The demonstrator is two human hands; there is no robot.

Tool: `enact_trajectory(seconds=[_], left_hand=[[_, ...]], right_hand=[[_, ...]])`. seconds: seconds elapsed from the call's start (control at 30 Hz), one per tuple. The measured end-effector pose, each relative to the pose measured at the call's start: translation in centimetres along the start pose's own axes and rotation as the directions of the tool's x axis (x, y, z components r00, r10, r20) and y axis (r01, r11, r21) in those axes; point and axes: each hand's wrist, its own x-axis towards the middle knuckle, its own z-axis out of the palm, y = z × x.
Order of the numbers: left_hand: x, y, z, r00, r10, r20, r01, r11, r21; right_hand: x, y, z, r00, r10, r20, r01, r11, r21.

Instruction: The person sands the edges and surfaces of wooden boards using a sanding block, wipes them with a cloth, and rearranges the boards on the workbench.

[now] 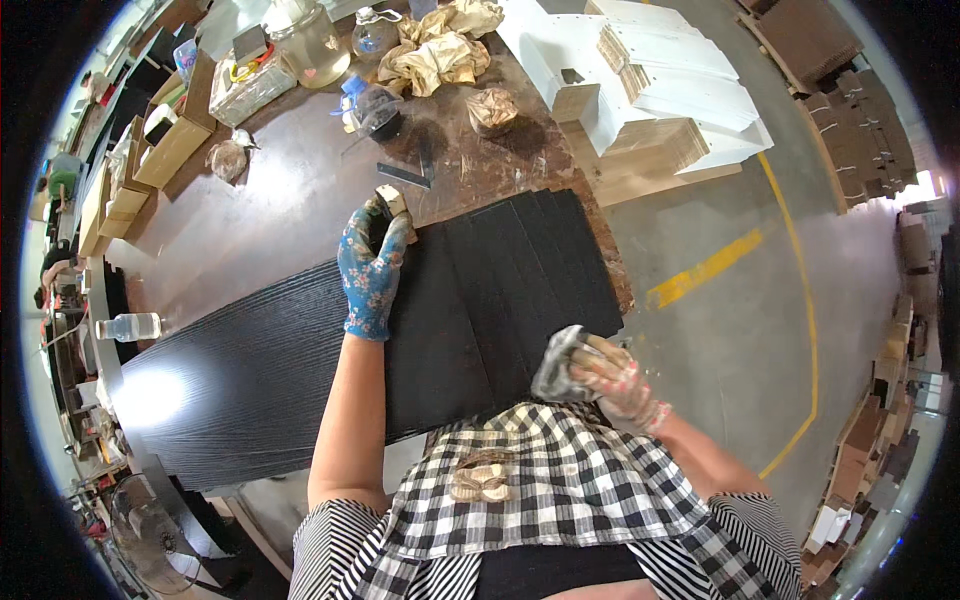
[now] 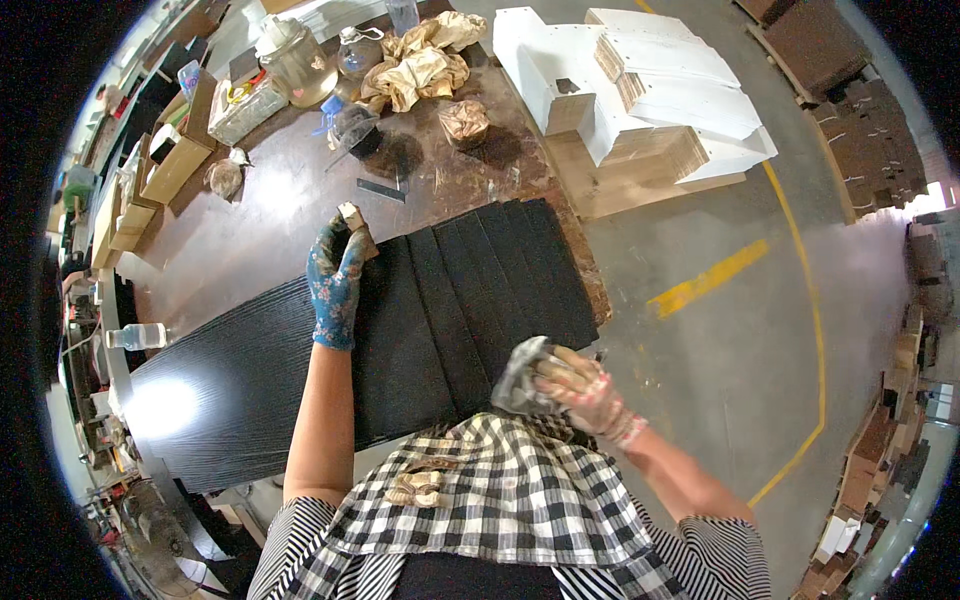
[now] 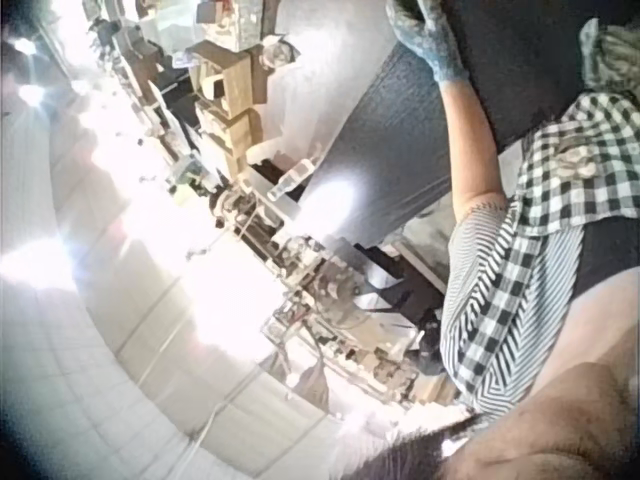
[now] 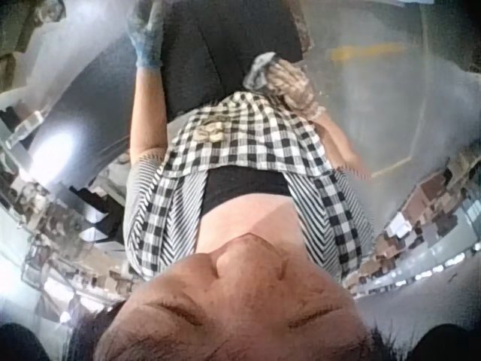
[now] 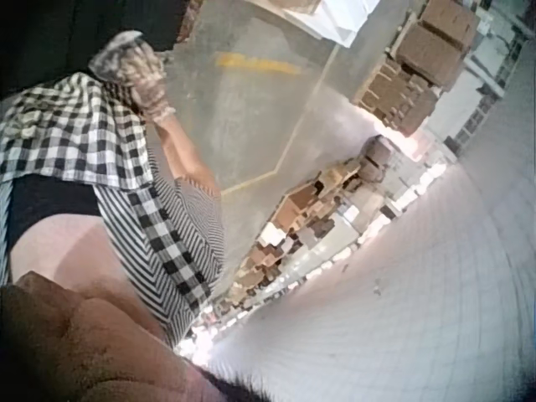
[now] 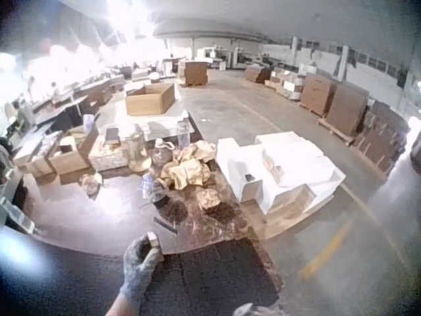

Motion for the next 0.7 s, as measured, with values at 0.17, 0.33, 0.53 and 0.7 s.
enact_trajectory(seconds=[0.17, 0.33, 0.53, 0.7], left_hand=[[0.4, -0.5, 0.3, 0.999, 0.038, -0.019, -0.038, 0.999, 0.001], [0.2, -0.2, 0.8, 0.996, 0.088, -0.004, -0.088, 0.992, -0.088], [0.1, 0.5, 0.0, 0.997, 0.082, -0.013, -0.083, 0.983, -0.164], [0.1, 0.0, 0.3, 0.999, 0.038, 0.023, -0.023, 0.884, -0.466]], right_hand=[[5.7, -0.7, -4.0, 0.972, 0.205, -0.118, -0.163, 0.942, 0.294], [8.7, -4.6, 2.3, 0.948, -0.171, -0.267, 0.158, 0.985, -0.071], [3.7, 1.5, -3.1, 0.940, 0.303, -0.158, -0.301, 0.953, 0.032], [12.9, -5.0, -3.7, 0.990, 0.105, -0.097, -0.080, 0.970, 0.228]])
